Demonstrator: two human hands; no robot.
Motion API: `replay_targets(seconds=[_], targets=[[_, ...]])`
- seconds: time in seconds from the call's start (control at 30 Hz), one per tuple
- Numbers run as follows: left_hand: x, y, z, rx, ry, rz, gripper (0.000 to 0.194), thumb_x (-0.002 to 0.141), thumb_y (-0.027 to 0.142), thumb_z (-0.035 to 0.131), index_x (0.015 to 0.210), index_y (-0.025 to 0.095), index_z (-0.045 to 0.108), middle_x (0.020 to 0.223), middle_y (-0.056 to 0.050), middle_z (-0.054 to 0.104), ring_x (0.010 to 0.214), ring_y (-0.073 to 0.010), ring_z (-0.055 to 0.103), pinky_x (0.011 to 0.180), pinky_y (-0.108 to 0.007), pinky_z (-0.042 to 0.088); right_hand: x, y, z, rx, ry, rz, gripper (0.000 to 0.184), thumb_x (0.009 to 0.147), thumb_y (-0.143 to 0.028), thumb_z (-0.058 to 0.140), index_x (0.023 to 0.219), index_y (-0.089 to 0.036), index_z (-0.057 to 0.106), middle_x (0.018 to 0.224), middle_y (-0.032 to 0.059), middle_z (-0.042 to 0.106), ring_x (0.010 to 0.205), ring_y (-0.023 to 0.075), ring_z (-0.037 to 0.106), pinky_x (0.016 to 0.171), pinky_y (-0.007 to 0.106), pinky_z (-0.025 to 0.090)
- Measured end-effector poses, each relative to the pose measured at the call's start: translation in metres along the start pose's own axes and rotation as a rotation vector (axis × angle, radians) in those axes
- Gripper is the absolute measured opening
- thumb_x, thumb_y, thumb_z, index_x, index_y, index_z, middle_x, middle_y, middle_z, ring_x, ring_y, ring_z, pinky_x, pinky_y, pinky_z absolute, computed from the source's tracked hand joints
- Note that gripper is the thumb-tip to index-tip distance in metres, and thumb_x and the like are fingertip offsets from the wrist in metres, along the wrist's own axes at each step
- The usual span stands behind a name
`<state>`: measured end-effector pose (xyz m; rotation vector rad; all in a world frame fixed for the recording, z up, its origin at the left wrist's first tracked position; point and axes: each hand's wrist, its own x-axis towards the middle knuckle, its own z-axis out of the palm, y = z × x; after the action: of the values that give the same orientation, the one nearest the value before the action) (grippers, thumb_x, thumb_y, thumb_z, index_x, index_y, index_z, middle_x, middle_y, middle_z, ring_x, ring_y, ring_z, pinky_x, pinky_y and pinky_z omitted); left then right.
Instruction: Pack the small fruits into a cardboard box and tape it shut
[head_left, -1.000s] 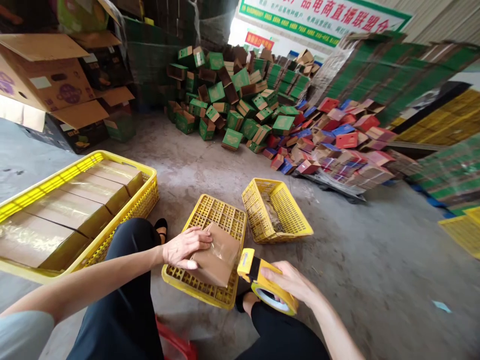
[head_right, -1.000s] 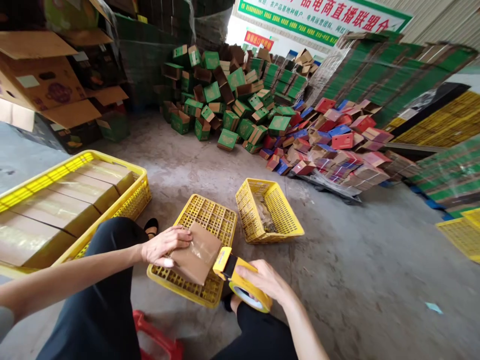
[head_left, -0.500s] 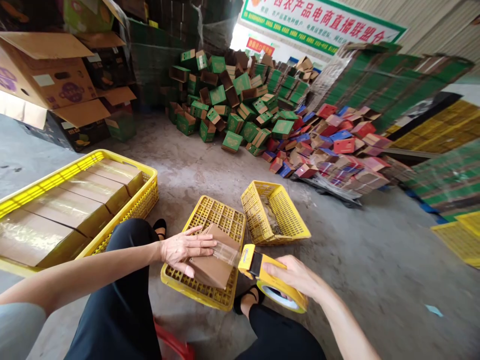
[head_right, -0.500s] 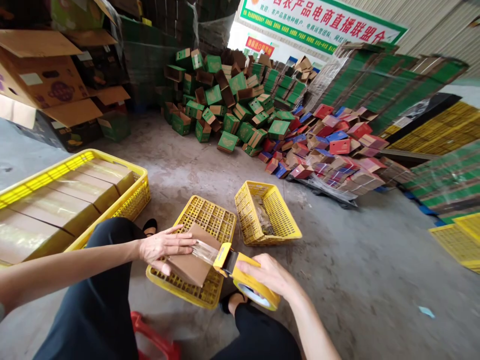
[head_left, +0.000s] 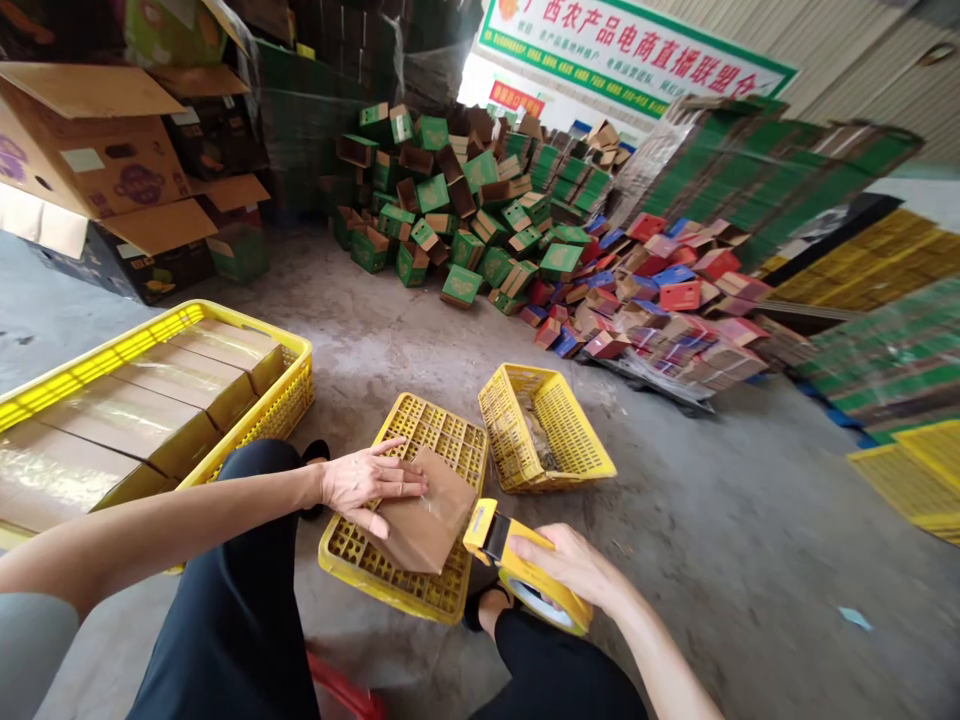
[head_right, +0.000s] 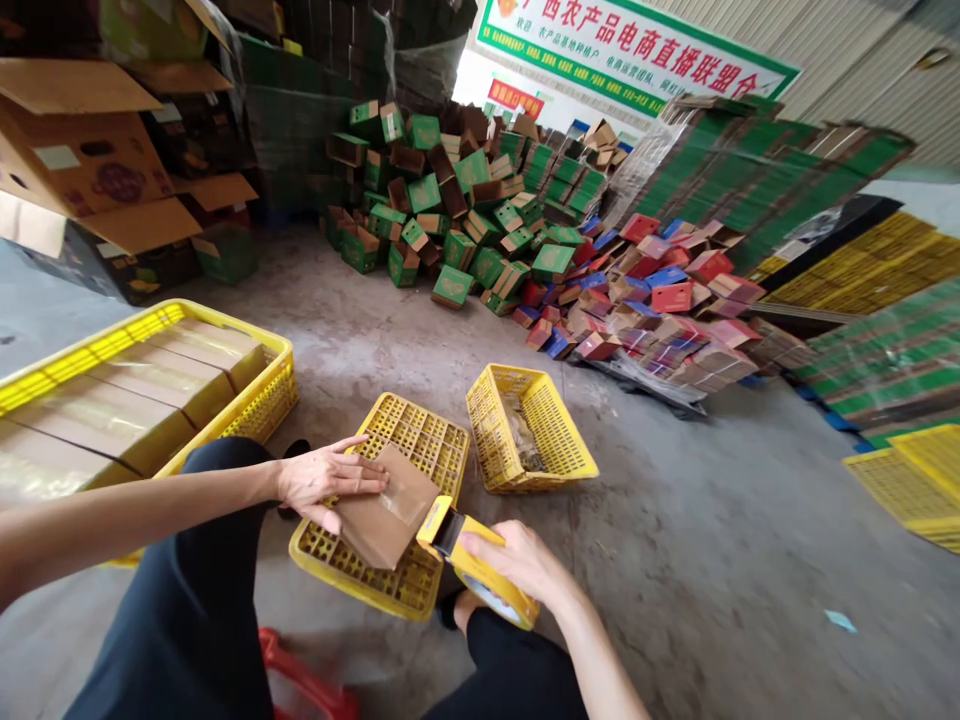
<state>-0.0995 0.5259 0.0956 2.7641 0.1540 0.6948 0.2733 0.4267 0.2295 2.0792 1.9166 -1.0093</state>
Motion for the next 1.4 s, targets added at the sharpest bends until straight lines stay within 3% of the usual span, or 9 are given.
replay_targets(seconds=[0.1, 0.2, 0.3, 0.43, 0.57, 0.77, 1.07, 1.2, 1.4], targets=[[0.013, 0.004, -0.002, 0.087, -0.005, 0.02, 0.094, 0.092, 0.083, 0.05, 0.164, 0.023, 0.039, 0.131, -0.015, 0.07, 0.123, -0.0343, 0.063, 0.13, -0.06, 0.01, 0.0, 0.0, -0.002, -0.029, -0.018, 0.002, 0.063, 0.084, -0.079, 0.051, 0.065, -0.02, 0.057, 0.065, 0.0056, 0.064, 0.063, 0.0191, 0.059, 0.05, 0.026, 0.031], [0.023, 0.01, -0.003, 0.165, -0.013, 0.02, 0.099, 0.083, 0.088, 0.058, 0.157, 0.022, 0.05, 0.122, -0.014, 0.07, 0.114, -0.0349, 0.064, 0.128, -0.064, 0.016, 0.001, -0.001, 0.0, -0.053, -0.008, 0.01, 0.061, 0.083, -0.078, 0.051, 0.062, -0.021, 0.053, 0.062, 0.0026, 0.057, 0.06, 0.0161, 0.051, 0.051, 0.026, 0.027], [0.033, 0.017, -0.003, 0.152, -0.034, 0.031, 0.098, 0.084, 0.086, 0.06, 0.152, 0.015, 0.055, 0.131, -0.018, 0.069, 0.121, -0.0374, 0.063, 0.128, -0.063, 0.019, 0.002, -0.001, 0.002, -0.066, -0.015, -0.006, 0.061, 0.082, -0.079, 0.05, 0.06, -0.021, 0.048, 0.059, 0.0, 0.049, 0.058, 0.0139, 0.043, 0.051, 0.027, 0.023], [0.048, 0.028, 0.006, 0.018, -0.054, 0.06, 0.09, 0.095, 0.077, 0.052, 0.156, 0.011, 0.049, 0.155, -0.02, 0.056, 0.144, -0.0362, 0.052, 0.126, -0.047, 0.033, 0.004, -0.001, 0.002, -0.061, -0.018, -0.009, 0.063, 0.081, -0.081, 0.05, 0.06, -0.022, 0.046, 0.058, -0.0005, 0.046, 0.057, 0.0137, 0.04, 0.051, 0.028, 0.022], [0.055, 0.035, 0.019, -0.106, -0.065, 0.045, 0.095, 0.099, 0.076, 0.045, 0.166, 0.009, 0.032, 0.164, -0.02, 0.044, 0.156, -0.0333, 0.036, 0.132, -0.044, 0.023, 0.005, 0.002, 0.002, -0.062, -0.012, 0.001, 0.063, 0.082, -0.081, 0.051, 0.06, -0.022, 0.05, 0.06, 0.0019, 0.054, 0.059, 0.0157, 0.047, 0.051, 0.028, 0.026], [0.046, 0.029, 0.016, -0.194, -0.093, -0.002, 0.094, 0.099, 0.072, 0.052, 0.17, 0.017, 0.023, 0.168, -0.016, 0.037, 0.157, -0.0332, 0.034, 0.133, -0.046, 0.017, 0.009, 0.006, 0.008, -0.001, -0.039, -0.051, 0.063, 0.084, -0.082, 0.052, 0.066, -0.021, 0.055, 0.064, 0.0037, 0.06, 0.062, 0.0183, 0.055, 0.054, 0.028, 0.03], [0.046, 0.022, 0.014, -0.221, -0.111, -0.005, 0.088, 0.095, 0.072, 0.059, 0.166, 0.025, 0.036, 0.169, -0.011, 0.036, 0.157, -0.0329, 0.035, 0.132, -0.045, 0.018, 0.001, 0.041, 0.02, 0.086, -0.063, -0.059, 0.07, 0.083, -0.085, 0.049, 0.07, -0.018, 0.062, 0.064, 0.0026, 0.06, 0.061, 0.0169, 0.052, 0.053, 0.027, 0.033], [0.047, 0.022, 0.013, -0.218, -0.11, -0.005, 0.089, 0.093, 0.074, 0.061, 0.165, 0.027, 0.038, 0.169, -0.011, 0.037, 0.156, -0.0337, 0.036, 0.132, -0.046, 0.019, 0.001, 0.045, 0.03, 0.106, -0.041, -0.056, 0.069, 0.082, -0.084, 0.05, 0.071, -0.017, 0.062, 0.065, 0.0026, 0.06, 0.063, 0.0169, 0.053, 0.053, 0.026, 0.033], [0.045, 0.027, 0.009, -0.2, -0.106, -0.022, 0.078, 0.102, 0.07, 0.048, 0.167, 0.03, 0.033, 0.169, -0.01, 0.038, 0.157, -0.0314, 0.035, 0.133, -0.049, 0.009, 0.009, 0.045, 0.053, 0.146, -0.002, -0.059, 0.068, 0.083, -0.084, 0.051, 0.071, -0.018, 0.062, 0.064, 0.0019, 0.063, 0.063, 0.0171, 0.056, 0.055, 0.026, 0.035]])
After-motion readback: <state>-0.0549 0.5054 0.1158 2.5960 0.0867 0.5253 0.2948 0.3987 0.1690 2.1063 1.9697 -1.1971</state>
